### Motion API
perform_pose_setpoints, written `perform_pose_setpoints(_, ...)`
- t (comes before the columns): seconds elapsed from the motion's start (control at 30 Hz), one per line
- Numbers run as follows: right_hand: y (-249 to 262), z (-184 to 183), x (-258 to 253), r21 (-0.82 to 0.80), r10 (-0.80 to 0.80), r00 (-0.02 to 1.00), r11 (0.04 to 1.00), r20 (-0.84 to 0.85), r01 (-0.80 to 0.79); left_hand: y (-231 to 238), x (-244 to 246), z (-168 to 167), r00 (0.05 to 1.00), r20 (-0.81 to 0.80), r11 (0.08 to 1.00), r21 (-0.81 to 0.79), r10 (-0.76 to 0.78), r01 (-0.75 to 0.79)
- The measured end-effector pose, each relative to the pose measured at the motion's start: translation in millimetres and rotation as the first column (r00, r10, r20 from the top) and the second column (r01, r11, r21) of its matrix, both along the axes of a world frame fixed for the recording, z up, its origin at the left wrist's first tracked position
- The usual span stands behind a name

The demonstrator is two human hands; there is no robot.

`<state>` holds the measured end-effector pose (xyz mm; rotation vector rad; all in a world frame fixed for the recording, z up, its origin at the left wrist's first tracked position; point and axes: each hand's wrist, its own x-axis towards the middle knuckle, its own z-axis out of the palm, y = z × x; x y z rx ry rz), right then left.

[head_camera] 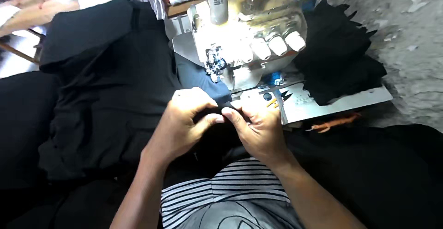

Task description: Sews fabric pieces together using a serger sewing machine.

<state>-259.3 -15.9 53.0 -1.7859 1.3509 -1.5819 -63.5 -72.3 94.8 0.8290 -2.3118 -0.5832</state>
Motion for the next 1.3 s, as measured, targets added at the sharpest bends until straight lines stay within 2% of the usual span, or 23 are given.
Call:
perform_pose_setpoints(0.1,6.7,-8.1,1.1,0.156,0.158,0.933,0.963,0.323,-0.218,14.8,-7.7,-5.2,0.99,-0.101,0.994,-0.039,0.101,-0.105)
perform_pose_setpoints(0.17,2.6,-15.2,-5.7,0.238,0.203,0.887,0.917,0.414,-0.321,10.8,-8.2,-3.1,0.969,-0.079,0.968,-0.079,0.232,-0.238)
perform_pose_setpoints(0.23,-10.5,-25.8,-14.8,0.318,0.162,0.924,0.907,0.346,-0.278,-5.4,-16.1,-7.4,0.93,-0.031,0.92,-0.138,0.367,-0.367)
perform_pose_setpoints(0.33,-28.7,-36.8,-23.7,0.403,0.094,0.943,0.887,0.319,-0.225,-25.8,-26.7,-23.4,0.897,-0.041,0.881,-0.168,0.441,-0.441)
perform_pose_setpoints(0.47,-35.6,-37.2,-24.9,0.385,0.049,0.948,0.906,0.316,-0.175,-31.2,-33.5,-25.6,0.886,-0.144,0.873,-0.16,0.441,-0.46)
perform_pose_setpoints(0.63,-53.3,-53.2,-21.7,0.288,0.006,0.988,0.956,0.153,-0.051,-47.3,-33.9,-51.4,0.877,-0.174,0.872,-0.13,0.448,-0.472)
perform_pose_setpoints(0.7,-49.1,-54.8,-21.9,0.265,0.047,0.991,0.961,0.123,-0.078,-45.1,-32.8,-53.5,0.881,-0.178,0.882,-0.107,0.438,-0.46)
perform_pose_setpoints(0.8,-33.2,-58.0,-20.6,0.339,0.137,0.967,0.918,0.214,-0.205,-36.8,-26.9,-55.2,0.89,-0.197,0.903,-0.046,0.411,-0.427)
perform_pose_setpoints(0.9,-23.9,-54.6,-14.6,0.376,0.131,0.952,0.897,0.277,-0.233,-34.1,-25.1,-53.1,0.903,-0.177,0.917,-0.015,0.391,-0.4)
perform_pose_setpoints(1.0,-22.1,-47.1,-13.4,0.342,0.123,0.966,0.919,0.226,-0.197,-34.7,-26.2,-50.7,0.906,-0.156,0.916,-0.012,0.393,-0.4)
perform_pose_setpoints(1.17,-20.0,-35.3,-15.6,0.326,0.175,0.968,0.918,0.179,-0.226,-35.6,-30.9,-48.8,0.892,-0.126,0.898,-0.019,0.434,-0.44)
perform_pose_setpoints(1.3,-20.3,-30.1,-16.2,0.363,0.191,0.974,0.905,0.121,-0.223,-35.9,-32.0,-47.2,0.875,-0.092,0.874,-0.062,0.475,-0.481)
